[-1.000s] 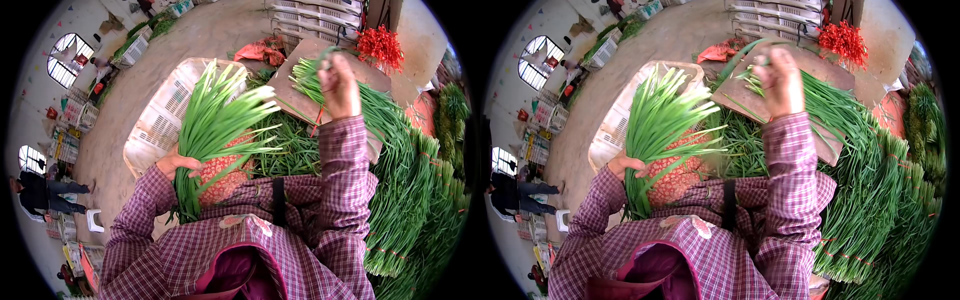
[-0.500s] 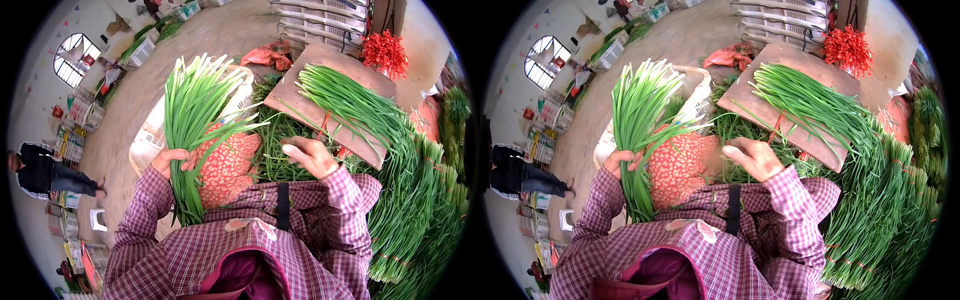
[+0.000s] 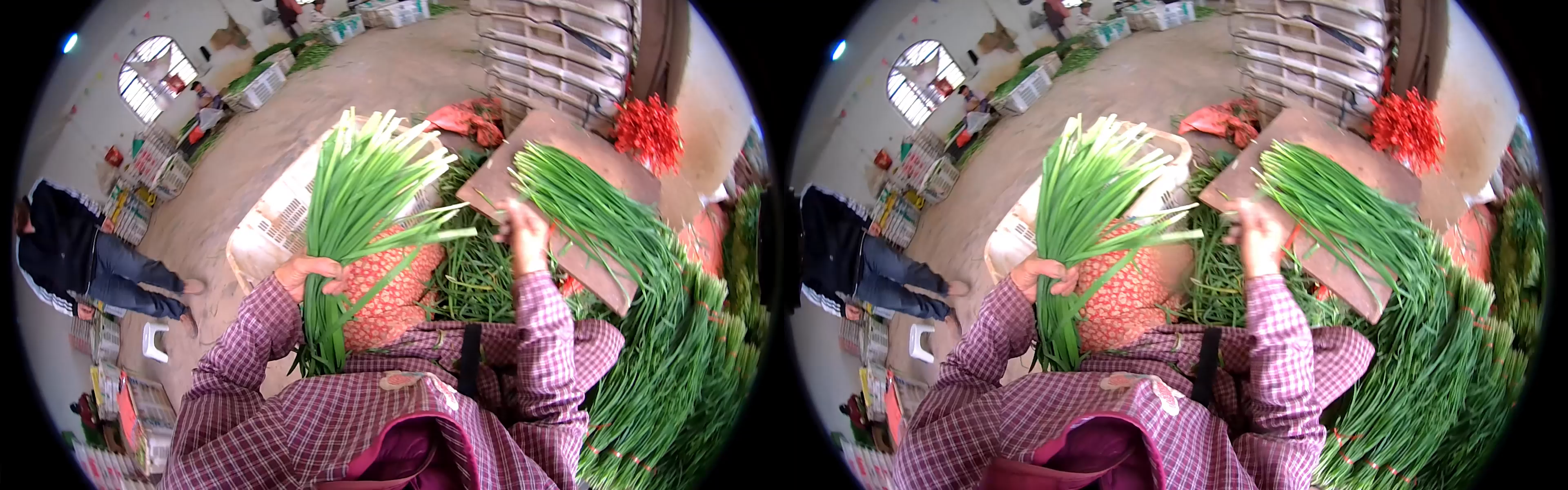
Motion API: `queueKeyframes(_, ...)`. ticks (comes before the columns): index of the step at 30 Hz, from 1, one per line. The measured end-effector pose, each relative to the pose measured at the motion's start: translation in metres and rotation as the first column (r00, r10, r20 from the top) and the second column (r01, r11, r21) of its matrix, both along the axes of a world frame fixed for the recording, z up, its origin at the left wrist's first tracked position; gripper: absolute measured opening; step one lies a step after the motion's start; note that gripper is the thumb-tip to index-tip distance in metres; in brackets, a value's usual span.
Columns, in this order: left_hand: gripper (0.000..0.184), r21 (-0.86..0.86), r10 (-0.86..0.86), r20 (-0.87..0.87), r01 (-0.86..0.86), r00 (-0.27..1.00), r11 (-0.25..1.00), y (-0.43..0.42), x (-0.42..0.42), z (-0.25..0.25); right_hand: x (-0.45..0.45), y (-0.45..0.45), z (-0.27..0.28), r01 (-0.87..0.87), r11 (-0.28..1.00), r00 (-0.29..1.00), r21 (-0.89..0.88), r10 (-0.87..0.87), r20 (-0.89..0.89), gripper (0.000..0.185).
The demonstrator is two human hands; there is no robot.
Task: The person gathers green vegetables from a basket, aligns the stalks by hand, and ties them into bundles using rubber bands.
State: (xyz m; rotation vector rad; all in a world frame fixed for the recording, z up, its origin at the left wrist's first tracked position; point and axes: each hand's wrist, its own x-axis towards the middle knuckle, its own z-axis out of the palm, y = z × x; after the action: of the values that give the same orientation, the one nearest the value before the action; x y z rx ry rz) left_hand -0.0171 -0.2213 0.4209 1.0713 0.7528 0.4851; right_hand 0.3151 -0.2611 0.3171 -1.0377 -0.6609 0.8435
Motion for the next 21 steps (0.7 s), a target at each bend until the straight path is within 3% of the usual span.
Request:
queueKeyframes(2,0.044,-0.007,0.004,-0.003,-0.004,1.0,1.0,0.003,-0.009,-0.001,0.032,-0.005,-0.009,0.148,0.989,0.972,-0.025,-0.141,0.186,0.031)
queueKeyframes(4,0.044,0.005,0.049,0.008,-0.049,0.999,0.999,0.001,-0.012,0.002,0.051,-0.015,-0.02,0.018,0.967,0.851,-0.256,0.119,0.512,0.036)
queueKeyframes(5,0.044,-0.001,0.075,0.007,-0.075,0.997,0.997,0.001,-0.011,0.005,0.047,-0.023,-0.028,-0.013,0.966,0.687,-0.259,0.197,0.7,0.05)
queueKeyframes(6,0.04,0.002,0.095,0.03,-0.095,0.995,0.995,0.003,-0.012,0.003,0.038,-0.03,-0.027,0.044,0.885,0.436,-0.463,0.4,0.806,0.07)
queueKeyframes(7,0.04,0.009,0.103,0.038,-0.103,0.994,0.995,0.004,-0.01,0.002,0.023,-0.042,-0.006,-0.066,0.778,0.452,-0.625,0.582,0.676,0.088)
queueKeyframes(8,0.037,-0.006,0.092,0.06,-0.092,0.994,0.996,0.005,-0.007,0.002,0.018,-0.039,-0.025,-0.214,0.764,0.429,-0.608,0.633,0.645,0.094)
queueKeyframes(9,0.035,-0.021,0.08,0.083,-0.079,0.993,0.997,0.006,-0.003,0.001,0.001,-0.05,0.004,-0.433,0.642,0.535,-0.632,0.748,0.394,0.098)
queueKeyframes(10,0.033,-0.012,0.066,0.066,-0.066,0.996,0.998,0.008,0.0,-0.001,-0.011,-0.049,0.025,-0.643,0.503,0.492,-0.578,0.849,0.193,0.098)
queueKeyframes(12,0.033,-0.025,0.051,0.076,-0.049,0.996,0.998,0.005,0.012,0.001,-0.024,-0.038,0.02,-0.788,0.486,0.474,-0.378,0.871,0.132,0.098)
queueKeyframes(15,0.028,-0.061,0.036,0.107,-0.03,0.994,0.998,0.001,0.032,0.002,-0.033,-0.01,0.032,-0.862,0.504,0.507,-0.055,0.859,-0.07,0.105)
queueKeyframes(17,0.024,-0.046,0.035,0.168,-0.027,0.985,0.999,-0.009,0.055,0.002,-0.034,0.006,0.047,-0.74,0.665,0.627,0.099,0.736,-0.255,0.105)
queueKeyframes(20,0.036,-0.01,0.037,0.123,-0.036,0.992,0.999,-0.03,0.085,-0.017,-0.024,0.027,0.057,-0.583,0.766,0.726,0.27,0.641,-0.25,0.099)
queueKeyframes(21,0.038,0.008,0.011,0.106,-0.012,0.994,1.0,-0.038,0.093,-0.022,-0.02,0.029,0.059,-0.586,0.746,0.681,0.318,0.665,-0.305,0.102)
